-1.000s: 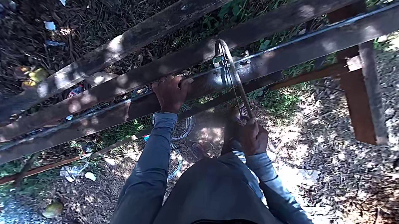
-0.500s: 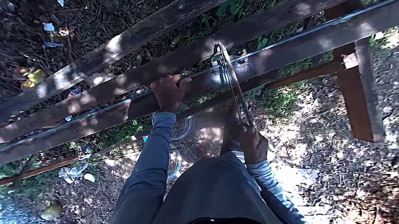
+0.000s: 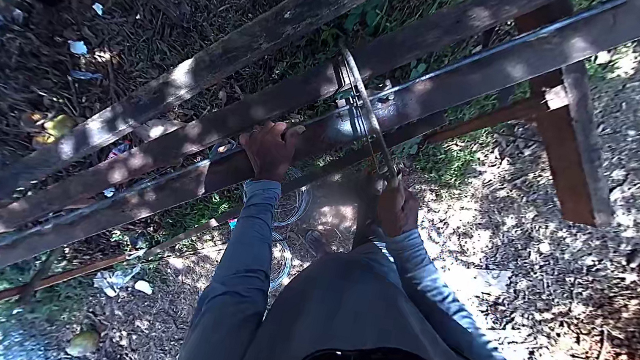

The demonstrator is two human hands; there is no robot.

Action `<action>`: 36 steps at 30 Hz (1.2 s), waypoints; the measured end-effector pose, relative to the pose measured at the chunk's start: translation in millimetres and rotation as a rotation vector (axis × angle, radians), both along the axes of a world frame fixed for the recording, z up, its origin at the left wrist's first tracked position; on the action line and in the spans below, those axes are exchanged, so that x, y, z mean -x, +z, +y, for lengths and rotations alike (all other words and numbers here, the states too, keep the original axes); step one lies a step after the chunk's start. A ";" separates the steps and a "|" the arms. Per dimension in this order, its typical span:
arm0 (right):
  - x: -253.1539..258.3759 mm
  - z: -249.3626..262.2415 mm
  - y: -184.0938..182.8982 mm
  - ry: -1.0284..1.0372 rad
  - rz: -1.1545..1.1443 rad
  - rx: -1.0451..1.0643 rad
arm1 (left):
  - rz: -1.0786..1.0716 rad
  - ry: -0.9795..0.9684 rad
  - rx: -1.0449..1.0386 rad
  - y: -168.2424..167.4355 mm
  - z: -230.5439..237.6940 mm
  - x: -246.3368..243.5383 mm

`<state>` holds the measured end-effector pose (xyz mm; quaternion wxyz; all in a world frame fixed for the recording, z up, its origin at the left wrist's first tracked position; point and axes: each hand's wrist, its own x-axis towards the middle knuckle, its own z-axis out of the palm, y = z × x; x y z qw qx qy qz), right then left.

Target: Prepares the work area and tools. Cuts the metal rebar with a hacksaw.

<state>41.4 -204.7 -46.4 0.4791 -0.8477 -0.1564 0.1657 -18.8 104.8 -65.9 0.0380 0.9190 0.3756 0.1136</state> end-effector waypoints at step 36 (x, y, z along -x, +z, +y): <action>-70.3 104.7 24.3 -0.020 -0.072 0.046 | 0.010 0.001 0.014 2.8 2.8 -1.9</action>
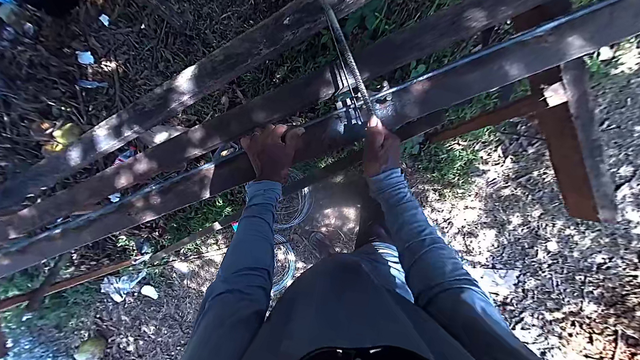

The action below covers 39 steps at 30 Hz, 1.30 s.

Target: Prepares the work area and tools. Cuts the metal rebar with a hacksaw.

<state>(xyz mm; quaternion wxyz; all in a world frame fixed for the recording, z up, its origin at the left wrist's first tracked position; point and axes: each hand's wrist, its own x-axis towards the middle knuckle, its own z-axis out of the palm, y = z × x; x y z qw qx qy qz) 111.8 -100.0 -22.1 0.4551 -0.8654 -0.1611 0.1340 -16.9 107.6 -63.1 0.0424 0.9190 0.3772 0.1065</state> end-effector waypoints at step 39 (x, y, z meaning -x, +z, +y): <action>10.3 -9.7 -25.3 -0.046 -0.028 -0.105 | -0.015 -0.011 -0.014 3.9 -2.8 1.0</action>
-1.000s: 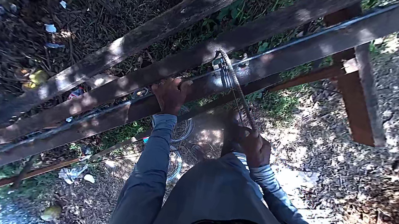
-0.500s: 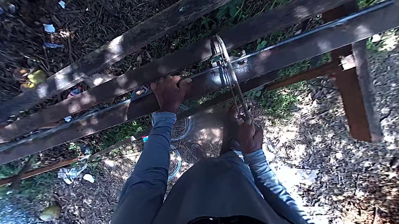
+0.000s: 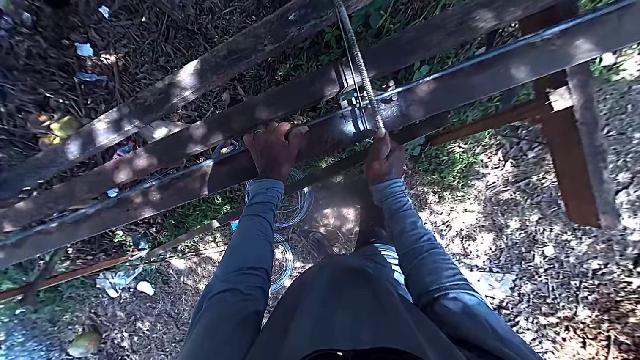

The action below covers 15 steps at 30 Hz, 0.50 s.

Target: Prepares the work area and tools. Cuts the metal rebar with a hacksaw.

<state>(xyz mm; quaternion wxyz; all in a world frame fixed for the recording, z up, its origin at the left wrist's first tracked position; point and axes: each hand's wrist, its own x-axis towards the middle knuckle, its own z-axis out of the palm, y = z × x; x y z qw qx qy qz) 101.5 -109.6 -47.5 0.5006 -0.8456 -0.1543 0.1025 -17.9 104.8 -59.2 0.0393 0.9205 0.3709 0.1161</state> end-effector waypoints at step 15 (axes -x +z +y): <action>40.0 -56.5 43.3 0.032 0.142 0.219 | 0.034 0.005 0.048 0.1 1.5 0.3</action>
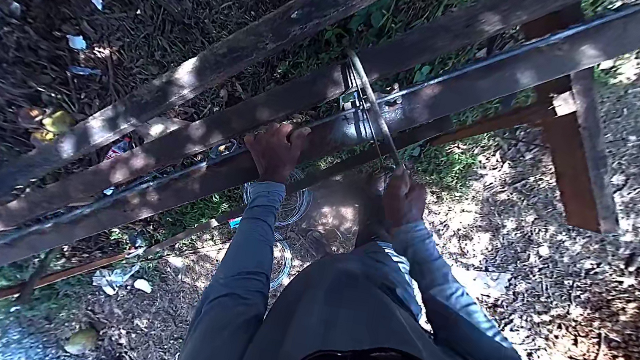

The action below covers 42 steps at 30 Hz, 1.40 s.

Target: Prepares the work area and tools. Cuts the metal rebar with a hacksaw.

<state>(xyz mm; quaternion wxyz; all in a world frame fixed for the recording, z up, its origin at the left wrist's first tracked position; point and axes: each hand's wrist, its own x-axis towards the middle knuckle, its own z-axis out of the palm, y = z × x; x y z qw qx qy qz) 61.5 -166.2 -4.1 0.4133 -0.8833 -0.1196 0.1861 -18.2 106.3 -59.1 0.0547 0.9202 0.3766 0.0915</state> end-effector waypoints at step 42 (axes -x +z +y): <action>-7.7 14.4 -5.6 0.020 -0.025 -0.013 | -0.006 0.011 -0.024 0.8 0.0 -5.9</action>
